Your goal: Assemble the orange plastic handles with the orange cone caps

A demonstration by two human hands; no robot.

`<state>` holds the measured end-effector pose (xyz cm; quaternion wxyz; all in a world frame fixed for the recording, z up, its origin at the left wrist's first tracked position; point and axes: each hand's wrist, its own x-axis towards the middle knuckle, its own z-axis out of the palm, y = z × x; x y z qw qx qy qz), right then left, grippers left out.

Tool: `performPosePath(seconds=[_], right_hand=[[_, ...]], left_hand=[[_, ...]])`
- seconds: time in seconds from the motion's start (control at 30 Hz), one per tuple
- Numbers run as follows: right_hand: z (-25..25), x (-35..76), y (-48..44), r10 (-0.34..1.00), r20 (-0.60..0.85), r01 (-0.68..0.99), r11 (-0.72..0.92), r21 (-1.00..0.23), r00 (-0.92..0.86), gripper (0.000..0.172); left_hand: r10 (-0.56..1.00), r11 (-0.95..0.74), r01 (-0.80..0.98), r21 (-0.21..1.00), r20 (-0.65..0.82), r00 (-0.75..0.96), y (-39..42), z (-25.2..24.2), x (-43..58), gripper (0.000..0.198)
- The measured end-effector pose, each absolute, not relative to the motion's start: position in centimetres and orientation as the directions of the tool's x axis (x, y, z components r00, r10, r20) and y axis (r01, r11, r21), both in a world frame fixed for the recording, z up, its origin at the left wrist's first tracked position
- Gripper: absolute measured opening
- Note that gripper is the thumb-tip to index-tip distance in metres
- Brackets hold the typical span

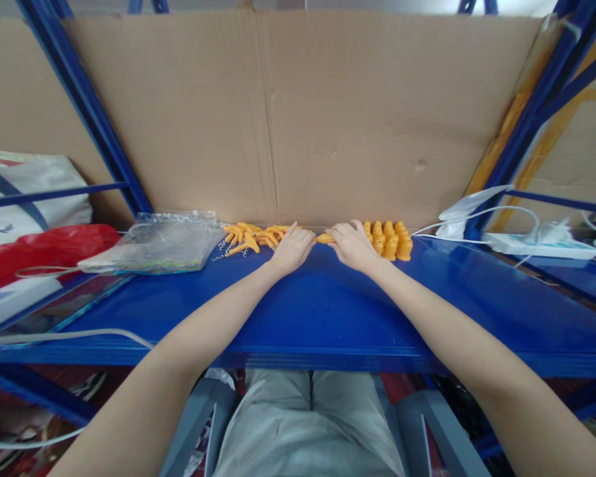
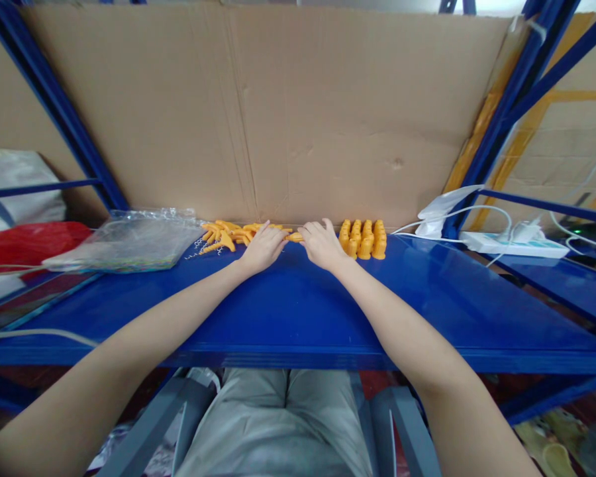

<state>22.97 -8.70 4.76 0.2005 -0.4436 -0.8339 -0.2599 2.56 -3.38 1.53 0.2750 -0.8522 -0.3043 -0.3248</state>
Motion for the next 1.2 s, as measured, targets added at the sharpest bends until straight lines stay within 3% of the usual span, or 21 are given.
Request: performPosePath(seconds=[0.27,0.63,0.97,1.2], right_hand=[[4.9,22.7,-9.4,0.709,0.469,0.849,0.456,0.267,-0.528,0.035],[5.7,21.6,-10.4,0.792,0.375,0.876,0.417,0.244,-0.481,0.026],[6.3,22.1,-10.3,0.826,0.274,0.87,0.462,0.176,-0.494,0.027],[6.2,22.3,-10.3,0.739,0.385,0.833,0.479,0.278,-0.553,0.021]], left_hand=[[0.231,-0.7,0.59,-0.402,0.655,0.72,-4.0,1.6,3.2,0.025],[0.322,-0.738,0.593,-0.323,0.603,0.73,-4.5,2.1,3.4,0.026],[0.334,-0.751,0.572,-0.329,0.558,0.76,-4.7,2.3,3.5,0.024],[0.348,-0.762,0.587,-0.275,0.59,0.729,-4.8,2.4,3.6,0.018]])
